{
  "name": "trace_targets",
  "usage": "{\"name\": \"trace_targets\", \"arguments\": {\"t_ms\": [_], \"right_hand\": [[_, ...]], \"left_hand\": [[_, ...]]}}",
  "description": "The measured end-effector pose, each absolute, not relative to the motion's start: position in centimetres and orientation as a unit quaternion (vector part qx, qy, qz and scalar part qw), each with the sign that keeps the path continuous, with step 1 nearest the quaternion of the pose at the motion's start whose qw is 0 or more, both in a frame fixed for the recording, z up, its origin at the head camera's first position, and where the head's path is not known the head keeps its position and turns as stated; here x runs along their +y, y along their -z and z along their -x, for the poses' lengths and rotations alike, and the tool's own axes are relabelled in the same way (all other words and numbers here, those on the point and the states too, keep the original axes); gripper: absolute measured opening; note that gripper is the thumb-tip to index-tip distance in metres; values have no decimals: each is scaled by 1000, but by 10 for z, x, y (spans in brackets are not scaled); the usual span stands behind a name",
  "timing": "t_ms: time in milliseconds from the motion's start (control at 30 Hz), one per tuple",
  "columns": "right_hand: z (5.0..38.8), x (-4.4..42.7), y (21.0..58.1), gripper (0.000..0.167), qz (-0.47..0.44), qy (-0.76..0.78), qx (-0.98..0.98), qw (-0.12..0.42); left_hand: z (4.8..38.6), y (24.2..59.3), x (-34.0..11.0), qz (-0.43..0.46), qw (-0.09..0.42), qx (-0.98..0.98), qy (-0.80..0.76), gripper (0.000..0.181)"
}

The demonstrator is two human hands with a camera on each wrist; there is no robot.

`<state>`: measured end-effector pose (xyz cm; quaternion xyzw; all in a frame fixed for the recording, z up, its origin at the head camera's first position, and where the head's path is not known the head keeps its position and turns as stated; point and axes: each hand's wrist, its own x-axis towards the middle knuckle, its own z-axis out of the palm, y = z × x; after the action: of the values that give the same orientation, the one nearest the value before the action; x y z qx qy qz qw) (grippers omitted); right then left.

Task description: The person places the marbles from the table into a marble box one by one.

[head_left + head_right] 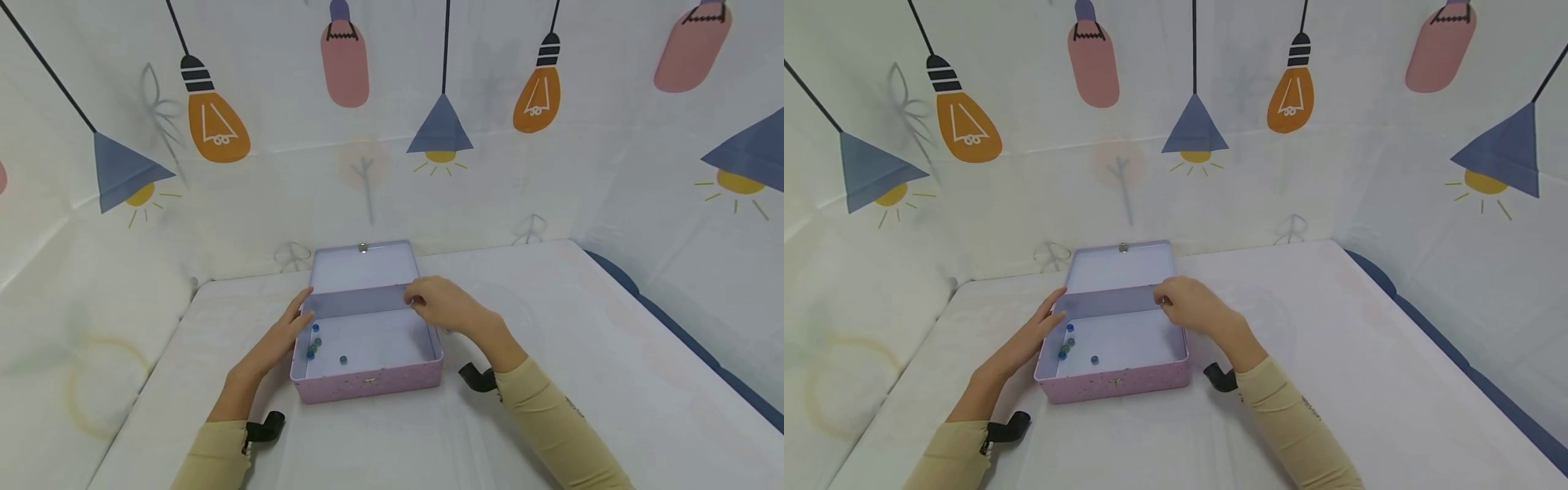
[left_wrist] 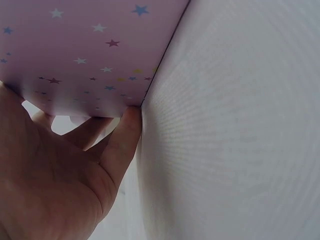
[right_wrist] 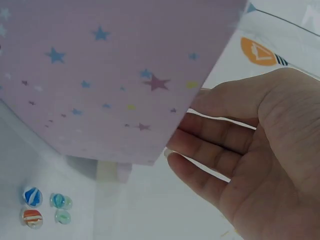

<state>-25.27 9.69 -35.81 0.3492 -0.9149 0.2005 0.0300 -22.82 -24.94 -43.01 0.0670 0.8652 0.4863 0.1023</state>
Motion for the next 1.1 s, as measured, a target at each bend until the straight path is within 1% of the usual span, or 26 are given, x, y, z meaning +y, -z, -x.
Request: {"name": "trace_targets", "arguments": {"t_ms": [167,367,533,700,800,933,1100], "right_hand": [[255,103,355,21,-330,-208,-920,28],[258,111,352,16,-311,-202,-928,30],[261,118,352,13,-297,-191,-935,15],[264,125,354,16,-284,-180,-942,-1],[266,129,356,16,-274,-168,-947,-23],[268,134,360,13,-262,-130,-954,-72],[267,137,364,21,-238,-109,-957,-127]], "left_hand": [[228,429,-249,-65,104,865,-487,61],[228,429,-250,-66,101,864,-489,63],[227,429,-249,-66,98,864,-490,63],[227,428,-249,-66,99,865,-488,63],[228,428,-249,-65,100,865,-487,63],[228,428,-249,-66,100,866,-486,62],[227,428,-249,-71,99,864,-489,63]]}}
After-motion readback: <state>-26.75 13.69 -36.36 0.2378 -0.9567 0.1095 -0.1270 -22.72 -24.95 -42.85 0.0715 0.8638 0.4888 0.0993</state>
